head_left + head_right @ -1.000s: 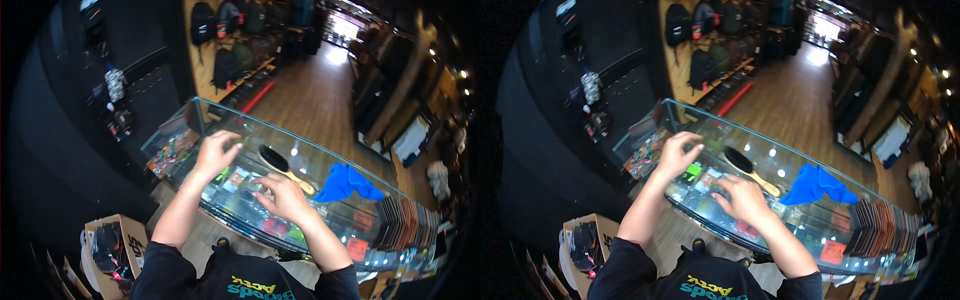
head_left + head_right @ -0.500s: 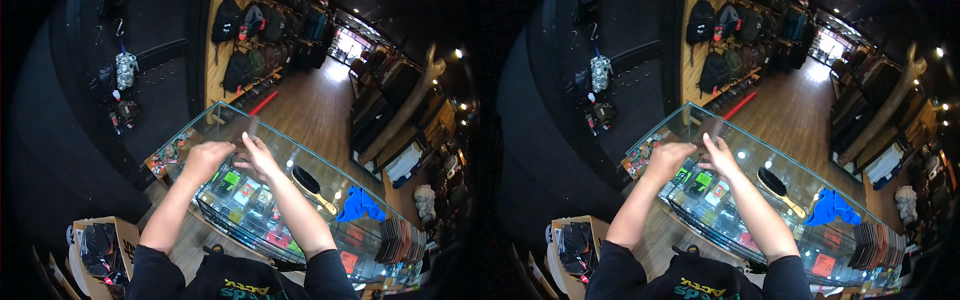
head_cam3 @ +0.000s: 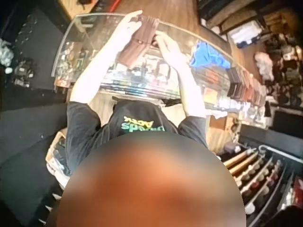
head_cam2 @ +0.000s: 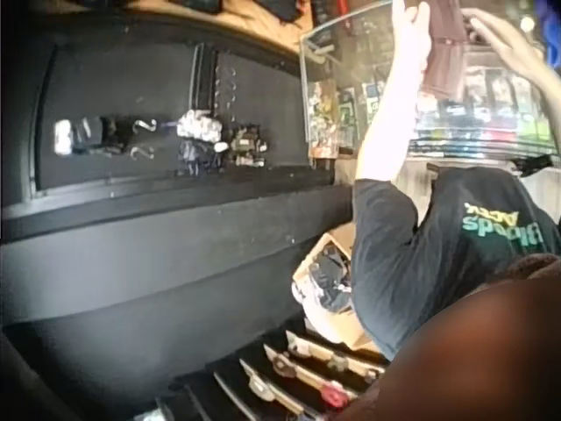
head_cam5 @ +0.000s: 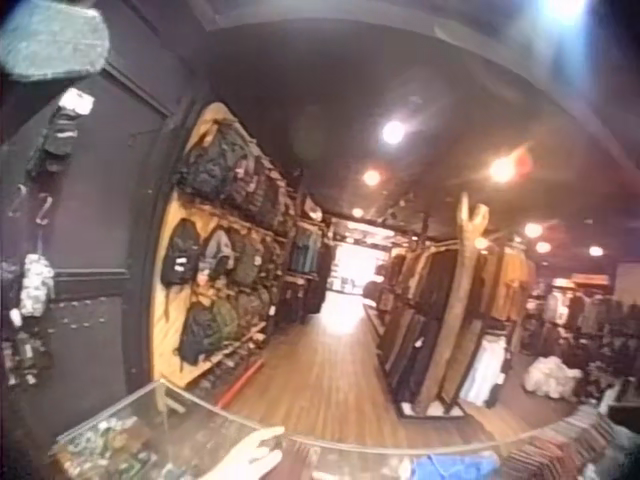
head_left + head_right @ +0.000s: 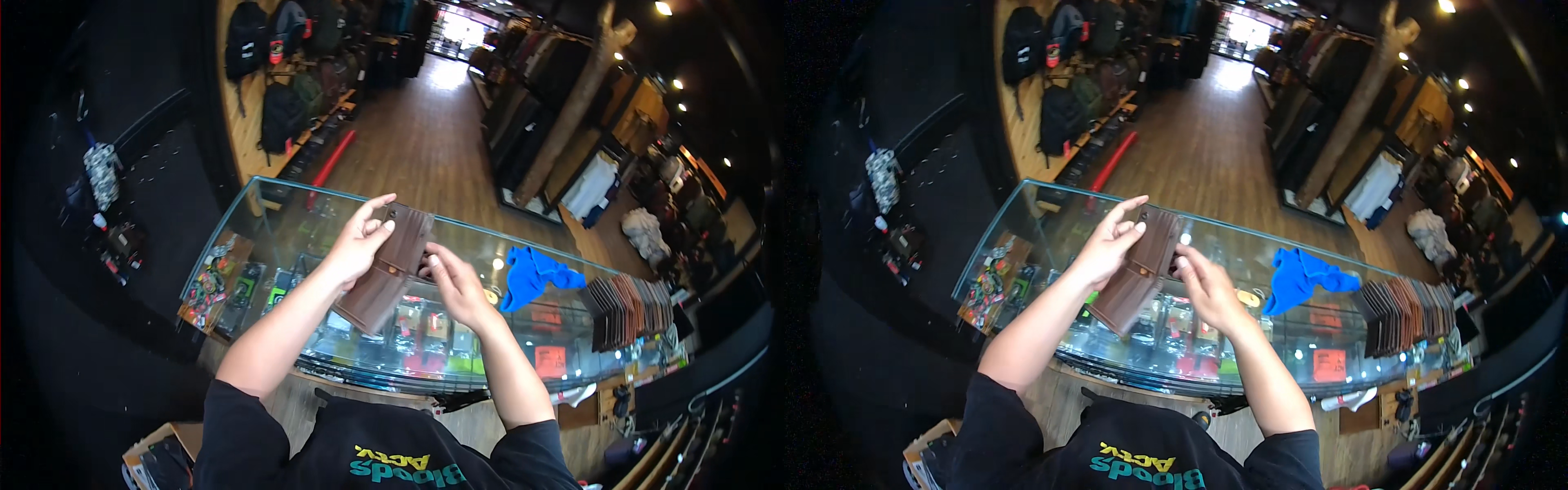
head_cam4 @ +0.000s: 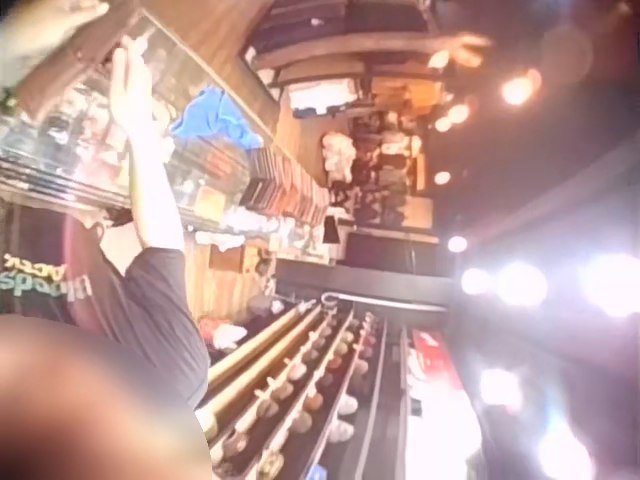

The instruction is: The person is using a brush to clean various leather wallets on a display counter.

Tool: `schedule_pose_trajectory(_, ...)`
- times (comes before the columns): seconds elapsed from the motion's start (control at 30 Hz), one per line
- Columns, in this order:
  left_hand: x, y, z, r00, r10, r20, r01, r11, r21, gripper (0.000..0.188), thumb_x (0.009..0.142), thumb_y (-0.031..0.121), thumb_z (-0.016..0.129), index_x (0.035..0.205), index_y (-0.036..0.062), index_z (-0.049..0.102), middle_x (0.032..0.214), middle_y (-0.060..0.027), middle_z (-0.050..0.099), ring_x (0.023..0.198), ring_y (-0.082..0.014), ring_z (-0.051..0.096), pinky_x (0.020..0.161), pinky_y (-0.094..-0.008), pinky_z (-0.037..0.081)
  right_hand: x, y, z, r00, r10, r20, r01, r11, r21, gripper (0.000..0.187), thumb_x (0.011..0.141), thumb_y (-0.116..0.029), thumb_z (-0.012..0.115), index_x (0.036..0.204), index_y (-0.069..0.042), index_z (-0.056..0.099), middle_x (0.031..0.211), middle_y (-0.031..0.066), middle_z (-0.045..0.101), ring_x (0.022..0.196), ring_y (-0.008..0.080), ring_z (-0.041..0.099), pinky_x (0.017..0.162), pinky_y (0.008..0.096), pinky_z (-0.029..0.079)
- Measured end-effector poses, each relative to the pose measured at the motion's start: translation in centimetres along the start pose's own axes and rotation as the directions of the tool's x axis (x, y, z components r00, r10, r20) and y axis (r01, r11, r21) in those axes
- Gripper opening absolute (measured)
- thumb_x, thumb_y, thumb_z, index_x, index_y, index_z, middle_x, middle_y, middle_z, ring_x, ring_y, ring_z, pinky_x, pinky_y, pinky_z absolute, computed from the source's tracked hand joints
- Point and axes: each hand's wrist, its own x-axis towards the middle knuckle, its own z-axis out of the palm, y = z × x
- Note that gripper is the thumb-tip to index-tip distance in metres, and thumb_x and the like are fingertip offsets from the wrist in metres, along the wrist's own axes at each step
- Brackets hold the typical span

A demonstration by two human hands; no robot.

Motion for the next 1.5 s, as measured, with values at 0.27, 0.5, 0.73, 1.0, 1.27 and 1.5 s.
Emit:
schedule_pose_trajectory(0.27, 5.3, -3.8, 2.6, 0.999, 0.050, -0.017, -0.049, 0.995, 0.090, 0.051, 0.117, 0.004, 0.055, 0.166, 0.0149, 0.049, 0.113, -0.0090, 0.079, 0.101, -0.0125, 0.074, 0.091, -0.0291, 0.059, -5.6, 3.3, -3.0, 0.975, 0.216, -0.058, -0.208, 0.781, -0.589, 0.059, 0.103, -0.016, 0.070, 0.159, -0.007, 0.054, 0.126, 0.0234, 0.072, 0.118, 0.0453, 0.070, 0.100, 0.0515, 0.058)
schedule_pose_trajectory(0.5, 4.0, -6.5, 1.9, 1.000, 0.001, -0.025, 0.000, 0.999, 0.053, 0.057, 0.118, 0.005, 0.055, 0.172, 0.0123, 0.039, 0.135, -0.0137, 0.074, 0.119, -0.0149, 0.071, 0.102, -0.0294, 0.057, -7.0, 7.4, -3.5, 0.835, 0.277, -0.476, -0.278, 0.958, 0.070, 0.046, 0.115, -0.007, 0.064, 0.158, -0.002, 0.048, 0.093, -0.0014, 0.054, 0.074, 0.0081, 0.053, 0.065, 0.0255, 0.046)
schedule_pose_trajectory(0.73, 4.2, -8.9, 1.2, 0.998, -0.054, -0.037, 0.056, 0.996, 0.066, 0.034, 0.117, 0.013, 0.062, 0.150, 0.0024, 0.060, 0.131, -0.0112, 0.077, 0.117, -0.0135, 0.073, 0.100, -0.0300, 0.058, -7.7, 4.3, -2.6, 0.927, -0.116, -0.356, -0.062, 0.890, -0.452, 0.048, 0.100, 0.010, 0.073, 0.146, 0.001, 0.063, 0.119, 0.0122, 0.058, 0.094, 0.0188, 0.060, 0.078, 0.0272, 0.051)
schedule_pose_trajectory(1.0, 5.0, -9.6, 0.2, 0.998, -0.031, -0.052, 0.034, 0.997, 0.069, 0.026, 0.121, 0.024, 0.056, 0.130, 0.0015, 0.066, 0.112, -0.0035, 0.075, 0.103, -0.0091, 0.069, 0.092, -0.0273, 0.055, -7.5, 3.5, -3.5, 0.985, -0.040, -0.169, -0.069, 0.803, -0.592, 0.063, 0.094, 0.007, 0.072, 0.154, -0.008, 0.060, 0.107, 0.0207, 0.075, 0.103, 0.0429, 0.073, 0.090, 0.0491, 0.059)
schedule_pose_trajectory(1.27, 4.7, -8.5, 0.5, 0.992, -0.123, -0.041, 0.115, 0.982, -0.151, 0.030, 0.119, 0.023, 0.060, 0.136, 0.0002, 0.069, 0.119, -0.0017, 0.076, 0.109, -0.0102, 0.069, 0.101, -0.0286, 0.054, -7.7, 3.1, -3.3, 0.989, -0.109, 0.095, 0.144, 0.660, -0.737, 0.086, 0.084, 0.008, 0.070, 0.162, -0.027, 0.063, 0.107, 0.0132, 0.063, 0.096, 0.0347, 0.069, 0.075, 0.0461, 0.060)
schedule_pose_trajectory(1.5, 4.1, -7.2, 0.8, 0.980, -0.176, 0.093, 0.196, 0.933, -0.300, 0.017, 0.120, 0.027, 0.059, 0.127, 0.0127, 0.065, 0.110, 0.0043, 0.070, 0.098, -0.0058, 0.069, 0.085, -0.0279, 0.058, -6.4, 4.0, -5.5, 0.986, -0.143, 0.088, 0.160, 0.654, -0.739, 0.087, 0.080, 0.001, 0.075, 0.162, -0.023, 0.062, 0.093, 0.0094, 0.061, 0.076, 0.0329, 0.068, 0.065, 0.0449, 0.061)
